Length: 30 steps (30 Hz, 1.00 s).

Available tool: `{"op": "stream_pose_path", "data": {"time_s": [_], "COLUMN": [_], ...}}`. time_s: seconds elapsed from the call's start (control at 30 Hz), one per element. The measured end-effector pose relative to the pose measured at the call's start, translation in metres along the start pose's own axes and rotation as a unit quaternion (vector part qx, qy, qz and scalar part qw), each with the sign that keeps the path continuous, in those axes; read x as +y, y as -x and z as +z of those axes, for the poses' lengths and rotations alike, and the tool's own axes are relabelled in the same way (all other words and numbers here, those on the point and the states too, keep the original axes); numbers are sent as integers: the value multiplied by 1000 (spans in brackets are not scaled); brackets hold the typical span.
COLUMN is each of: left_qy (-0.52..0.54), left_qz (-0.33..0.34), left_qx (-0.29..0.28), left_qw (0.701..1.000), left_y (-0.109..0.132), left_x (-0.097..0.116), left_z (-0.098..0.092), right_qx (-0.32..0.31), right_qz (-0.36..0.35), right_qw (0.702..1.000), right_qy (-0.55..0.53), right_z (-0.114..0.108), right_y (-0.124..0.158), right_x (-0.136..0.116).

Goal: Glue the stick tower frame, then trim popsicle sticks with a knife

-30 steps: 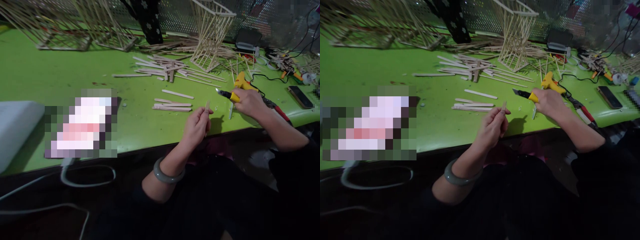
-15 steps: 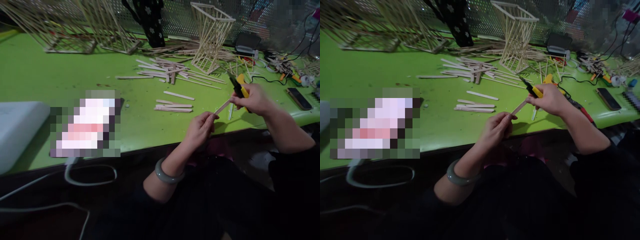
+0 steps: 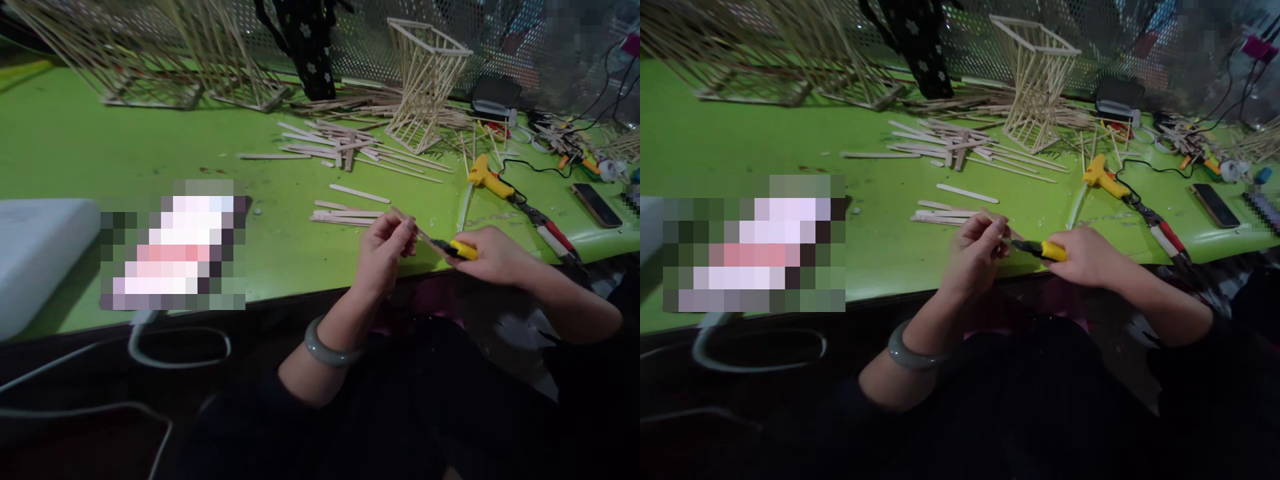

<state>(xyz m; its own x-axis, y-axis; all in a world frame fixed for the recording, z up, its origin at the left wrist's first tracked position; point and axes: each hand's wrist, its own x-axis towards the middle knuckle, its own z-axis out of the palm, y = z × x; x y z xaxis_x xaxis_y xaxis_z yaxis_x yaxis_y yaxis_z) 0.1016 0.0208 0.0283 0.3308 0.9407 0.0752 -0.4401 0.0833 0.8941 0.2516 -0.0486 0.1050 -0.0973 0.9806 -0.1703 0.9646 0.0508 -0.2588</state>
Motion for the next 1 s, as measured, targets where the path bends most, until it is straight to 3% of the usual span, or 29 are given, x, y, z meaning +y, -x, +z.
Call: {"op": "stream_pose_path", "data": {"time_s": [0.13,0.3,0.47,0.53,0.63,0.73,0.83,0.93,1.0], "left_qy": [2,-14,-71,-91,-95,-100,-145,-189,-197], "left_qz": [-38,-52,-2,11,2,-23,-25,-9,-8], "left_qx": [-37,-61,-54,-74,-101,-124,-154,-173,-178], "left_qw": [999,997,996,993,990,987,977,967,964], "left_y": [1,3,4,5,6,8,10,11,10], "left_x": [-2,-5,-8,-8,-5,-2,1,2,1], "left_z": [-1,0,2,1,-1,0,1,2,1], "right_qx": [-51,67,69,81,116,142,110,69,86], "right_qz": [-40,25,26,61,117,47,-50,-59,-35], "right_qw": [995,971,960,958,958,985,992,995,994], "right_qy": [71,228,270,269,237,87,-21,-33,-65], "right_z": [2,-8,-9,-11,-18,-22,-21,-21,-22], "right_y": [-4,-12,-27,-35,-43,-42,-35,-33,-34], "right_x": [-10,-5,-4,6,25,30,18,10,17]}}
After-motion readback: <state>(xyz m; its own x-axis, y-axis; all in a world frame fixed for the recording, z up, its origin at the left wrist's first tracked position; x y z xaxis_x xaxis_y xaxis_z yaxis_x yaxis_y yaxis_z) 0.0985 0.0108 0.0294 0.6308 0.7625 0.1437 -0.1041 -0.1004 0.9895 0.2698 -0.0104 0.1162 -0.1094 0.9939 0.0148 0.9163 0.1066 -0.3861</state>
